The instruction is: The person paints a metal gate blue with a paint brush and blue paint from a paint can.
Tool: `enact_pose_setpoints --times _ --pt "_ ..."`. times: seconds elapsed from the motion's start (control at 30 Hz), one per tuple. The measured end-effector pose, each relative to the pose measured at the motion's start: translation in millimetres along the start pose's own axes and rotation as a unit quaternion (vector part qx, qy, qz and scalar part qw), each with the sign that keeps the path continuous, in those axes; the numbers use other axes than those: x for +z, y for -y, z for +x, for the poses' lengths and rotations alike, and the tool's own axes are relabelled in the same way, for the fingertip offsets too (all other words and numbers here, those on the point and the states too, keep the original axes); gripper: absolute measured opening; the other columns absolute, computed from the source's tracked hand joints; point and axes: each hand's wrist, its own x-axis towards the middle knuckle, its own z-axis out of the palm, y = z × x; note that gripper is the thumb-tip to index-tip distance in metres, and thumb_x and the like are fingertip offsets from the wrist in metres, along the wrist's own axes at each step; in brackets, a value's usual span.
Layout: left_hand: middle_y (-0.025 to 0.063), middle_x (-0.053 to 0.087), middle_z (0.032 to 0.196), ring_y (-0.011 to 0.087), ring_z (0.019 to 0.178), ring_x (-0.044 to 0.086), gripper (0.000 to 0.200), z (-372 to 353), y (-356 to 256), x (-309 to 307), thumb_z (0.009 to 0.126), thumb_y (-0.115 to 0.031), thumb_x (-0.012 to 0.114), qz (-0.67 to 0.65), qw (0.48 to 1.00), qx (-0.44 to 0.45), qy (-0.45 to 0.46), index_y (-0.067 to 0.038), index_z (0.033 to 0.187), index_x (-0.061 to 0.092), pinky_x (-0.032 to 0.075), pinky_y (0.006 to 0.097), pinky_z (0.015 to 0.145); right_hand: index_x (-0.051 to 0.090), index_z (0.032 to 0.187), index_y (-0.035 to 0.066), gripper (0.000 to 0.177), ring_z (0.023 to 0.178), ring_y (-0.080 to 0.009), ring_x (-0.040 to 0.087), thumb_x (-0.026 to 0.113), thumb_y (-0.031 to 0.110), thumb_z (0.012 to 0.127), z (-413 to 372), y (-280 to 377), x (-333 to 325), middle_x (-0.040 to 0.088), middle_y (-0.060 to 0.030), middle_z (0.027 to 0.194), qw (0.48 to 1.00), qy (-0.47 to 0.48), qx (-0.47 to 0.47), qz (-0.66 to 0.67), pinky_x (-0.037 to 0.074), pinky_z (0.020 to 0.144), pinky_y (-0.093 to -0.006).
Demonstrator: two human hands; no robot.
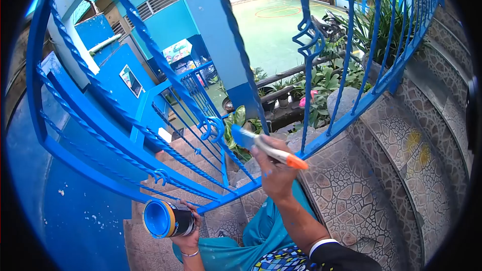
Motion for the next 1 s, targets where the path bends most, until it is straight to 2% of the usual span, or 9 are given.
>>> enact_pose_setpoints --times 0.13,0.27,0.4,0.43,0.53,0.67,0.8,0.9,1.0 --pt "0.0145 0.058 0.159 0.0360 0.146 0.050 0.072 1 10 3 0.099 -0.043 0.070 0.015 1.000 -0.008 0.009 -0.008 0.158 0.052 0.048 0.0596 0.117 0.078 0.116 -0.004 0.024 0.100 -0.0222 0.079 0.084 -0.001 0.092 -9 0 -1 0.081 -0.0152 0.111 0.987 0.079 -0.115 -0.080 0.062 0.089 -0.0347" --pt "0.0141 0.057 0.159 0.0363 0.146 0.049 0.069 -1 20 0 0.100 -0.041 0.068 0.014 1.000 -0.019 0.013 -0.008 0.159 0.052 0.047 0.0602 0.117 0.078 0.117 -0.002 0.026 0.100 -0.0256 0.079 0.085 -0.001 0.091 -17 -6 -24 0.081 -0.0159 0.110 0.997 0.016 -0.069 0.031 0.062 0.088 -0.0351" --pt "0.0132 0.057 0.160 0.0358 0.146 0.050 0.070 -3 33 -3 0.099 -0.041 0.069 0.006 0.999 -0.034 -0.015 -0.008 0.159 0.052 0.046 0.0591 0.118 0.078 0.120 0.000 0.029 0.100 -0.0233 0.079 0.085 0.000 0.092 -21 -52 -52 0.081 -0.0134 0.112 0.997 0.045 -0.003 -0.065 0.062 0.086 -0.0348" --pt "0.0126 0.057 0.161 0.0357 0.146 0.050 0.071 -3 38 -3 0.099 -0.042 0.069 -0.004 0.999 -0.037 -0.023 -0.009 0.160 0.052 0.046 0.0590 0.118 0.078 0.120 0.001 0.029 0.100 -0.0232 0.078 0.085 0.000 0.092 -32 -62 -55 0.081 -0.0135 0.112 0.996 0.052 0.063 -0.046 0.062 0.084 -0.0352" --pt "0.0100 0.057 0.161 0.0350 0.146 0.051 0.074 -4 54 -2 0.095 -0.042 0.072 -0.021 0.999 -0.038 -0.029 -0.012 0.160 0.052 0.047 0.0582 0.117 0.079 0.119 0.001 0.027 0.100 -0.0224 0.078 0.085 0.001 0.093 -57 -68 -75 0.081 -0.0138 0.112 0.992 0.114 0.023 -0.046 0.062 0.085 -0.0350" --pt "0.0072 0.057 0.161 0.0342 0.146 0.051 0.072 -3 65 -10 0.094 -0.039 0.073 -0.036 0.998 -0.041 -0.021 -0.013 0.158 0.053 0.047 0.0580 0.117 0.080 0.116 -0.001 0.024 0.102 -0.0229 0.078 0.085 0.001 0.092 -77 -69 -101 0.082 -0.0140 0.113 0.988 0.066 0.141 0.001 0.062 0.089 -0.0349" --pt "0.0050 0.056 0.162 0.0339 0.147 0.050 0.071 0 82 -12 0.095 -0.037 0.073 -0.064 0.997 -0.039 -0.014 -0.013 0.159 0.052 0.047 0.0584 0.117 0.080 0.117 -0.001 0.026 0.103 -0.0238 0.079 0.085 0.006 0.093 -88 -108 -120 0.081 -0.0143 0.114 0.963 0.004 0.259 -0.076 0.062 0.089 -0.0347" --pt "0.0034 0.056 0.161 0.0318 0.147 0.049 0.071 -1 89 -14 0.095 -0.038 0.074 -0.071 0.997 -0.037 -0.019 -0.016 0.159 0.052 0.046 0.0584 0.118 0.080 0.119 0.000 0.027 0.103 -0.0272 0.079 0.084 0.009 0.094 -100 -140 -127 0.081 -0.0155 0.115 0.962 0.014 0.225 -0.155 0.062 0.089 -0.0366" --pt "0.0032 0.056 0.161 0.0310 0.148 0.048 0.071 -1 94 -12 0.095 -0.037 0.074 -0.070 0.997 -0.041 -0.020 -0.017 0.159 0.052 0.045 0.0586 0.118 0.081 0.120 0.001 0.028 0.102 -0.0197 0.077 0.084 0.011 0.094 -103 -156 -124 0.081 -0.0129 0.111 0.952 0.023 0.246 -0.178 0.061 0.086 -0.0346"
